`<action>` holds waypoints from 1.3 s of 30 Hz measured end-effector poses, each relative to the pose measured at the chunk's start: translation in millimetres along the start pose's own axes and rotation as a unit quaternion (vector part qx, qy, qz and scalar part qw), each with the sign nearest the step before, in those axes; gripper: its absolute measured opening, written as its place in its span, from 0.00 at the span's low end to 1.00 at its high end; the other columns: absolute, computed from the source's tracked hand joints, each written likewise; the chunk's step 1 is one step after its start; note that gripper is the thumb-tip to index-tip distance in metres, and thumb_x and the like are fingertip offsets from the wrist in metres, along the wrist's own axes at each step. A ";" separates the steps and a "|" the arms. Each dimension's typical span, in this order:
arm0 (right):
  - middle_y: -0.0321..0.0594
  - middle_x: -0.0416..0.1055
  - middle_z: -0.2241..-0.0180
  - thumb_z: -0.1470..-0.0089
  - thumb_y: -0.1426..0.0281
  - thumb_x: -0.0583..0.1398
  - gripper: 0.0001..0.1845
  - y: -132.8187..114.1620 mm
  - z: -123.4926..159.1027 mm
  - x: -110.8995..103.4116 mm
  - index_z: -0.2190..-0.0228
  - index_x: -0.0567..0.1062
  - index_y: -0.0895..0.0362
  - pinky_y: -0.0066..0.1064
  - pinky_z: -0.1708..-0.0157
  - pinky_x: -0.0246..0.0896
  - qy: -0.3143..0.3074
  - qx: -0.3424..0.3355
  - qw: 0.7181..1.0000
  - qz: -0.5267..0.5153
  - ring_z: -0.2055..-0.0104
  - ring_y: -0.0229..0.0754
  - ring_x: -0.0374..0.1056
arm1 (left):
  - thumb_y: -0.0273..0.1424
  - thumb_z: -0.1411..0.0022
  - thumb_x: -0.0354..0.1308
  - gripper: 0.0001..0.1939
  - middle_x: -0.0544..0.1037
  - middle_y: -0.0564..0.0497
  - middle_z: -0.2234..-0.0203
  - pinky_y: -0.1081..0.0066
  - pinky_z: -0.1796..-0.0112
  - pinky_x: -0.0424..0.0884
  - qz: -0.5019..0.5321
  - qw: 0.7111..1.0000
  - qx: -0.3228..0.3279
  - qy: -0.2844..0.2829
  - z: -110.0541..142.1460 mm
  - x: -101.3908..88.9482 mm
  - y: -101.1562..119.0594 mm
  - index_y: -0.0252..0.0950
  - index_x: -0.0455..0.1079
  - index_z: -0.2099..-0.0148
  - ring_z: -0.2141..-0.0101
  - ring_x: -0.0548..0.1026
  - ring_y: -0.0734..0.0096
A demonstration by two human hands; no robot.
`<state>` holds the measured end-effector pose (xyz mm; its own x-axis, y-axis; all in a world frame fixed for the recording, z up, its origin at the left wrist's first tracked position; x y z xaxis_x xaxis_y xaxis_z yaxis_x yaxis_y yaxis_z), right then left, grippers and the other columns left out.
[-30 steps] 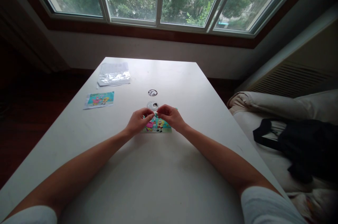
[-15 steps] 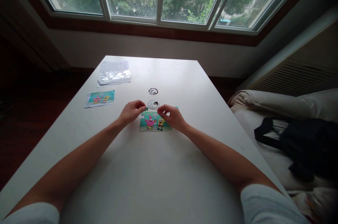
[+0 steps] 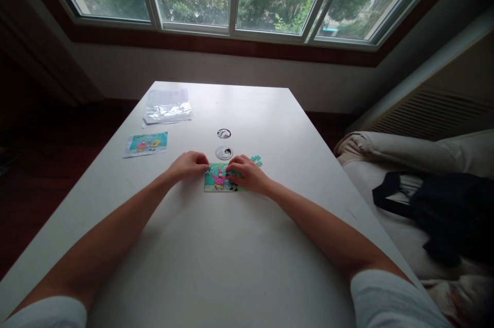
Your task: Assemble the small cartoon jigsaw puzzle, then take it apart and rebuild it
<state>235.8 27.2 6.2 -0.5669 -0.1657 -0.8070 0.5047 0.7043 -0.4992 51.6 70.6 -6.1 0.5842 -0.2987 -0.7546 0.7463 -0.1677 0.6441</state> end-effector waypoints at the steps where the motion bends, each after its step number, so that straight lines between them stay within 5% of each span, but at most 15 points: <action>1: 0.44 0.73 0.56 0.41 0.67 0.65 0.08 -0.2 -0.1 -0.1 0.58 0.79 0.51 0.38 0.52 0.63 -0.001 -0.001 1.000 0.002 0.52 0.47 0.64 | 0.41 0.46 0.60 0.13 0.82 0.51 0.71 0.71 0.71 0.66 -0.009 1.000 0.000 0.001 0.4 0.3 0.9 0.39 0.80 0.65 0.69 0.76 0.64; 31: 0.44 0.72 0.55 0.42 0.68 0.65 0.08 -1.7 -0.9 1.4 0.59 0.79 0.51 0.39 0.52 0.63 -0.012 -0.004 1.000 0.016 0.52 0.48 0.63 | 0.39 0.44 0.61 0.08 0.79 0.52 0.73 0.70 0.73 0.57 -0.097 0.993 0.033 0.057 1.8 6.1 5.4 0.41 0.76 0.68 0.73 0.71 0.67; 39: 0.44 0.72 0.55 0.41 0.68 0.65 0.08 -1.0 0.4 1.3 0.58 0.79 0.51 0.39 0.51 0.64 -0.011 -0.009 1.000 0.019 0.51 0.48 0.63 | 0.36 0.38 0.57 0.07 0.75 0.54 0.72 0.71 0.70 0.60 -0.079 0.984 0.155 0.040 1.7 15.0 19.3 0.41 0.74 0.62 0.72 0.69 0.70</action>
<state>234.8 26.0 5.5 -0.5339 -0.1532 -0.8316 0.5133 0.7228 -0.4627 74.2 61.3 -4.8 0.5011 -0.1731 -0.8479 0.7036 -0.4889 0.5157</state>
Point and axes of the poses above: each hand's wrist, its own z-axis away from the middle knuckle, its own x-axis out of the palm, y = z × x, the point moved 9 cm from there along -z, towards the middle knuckle
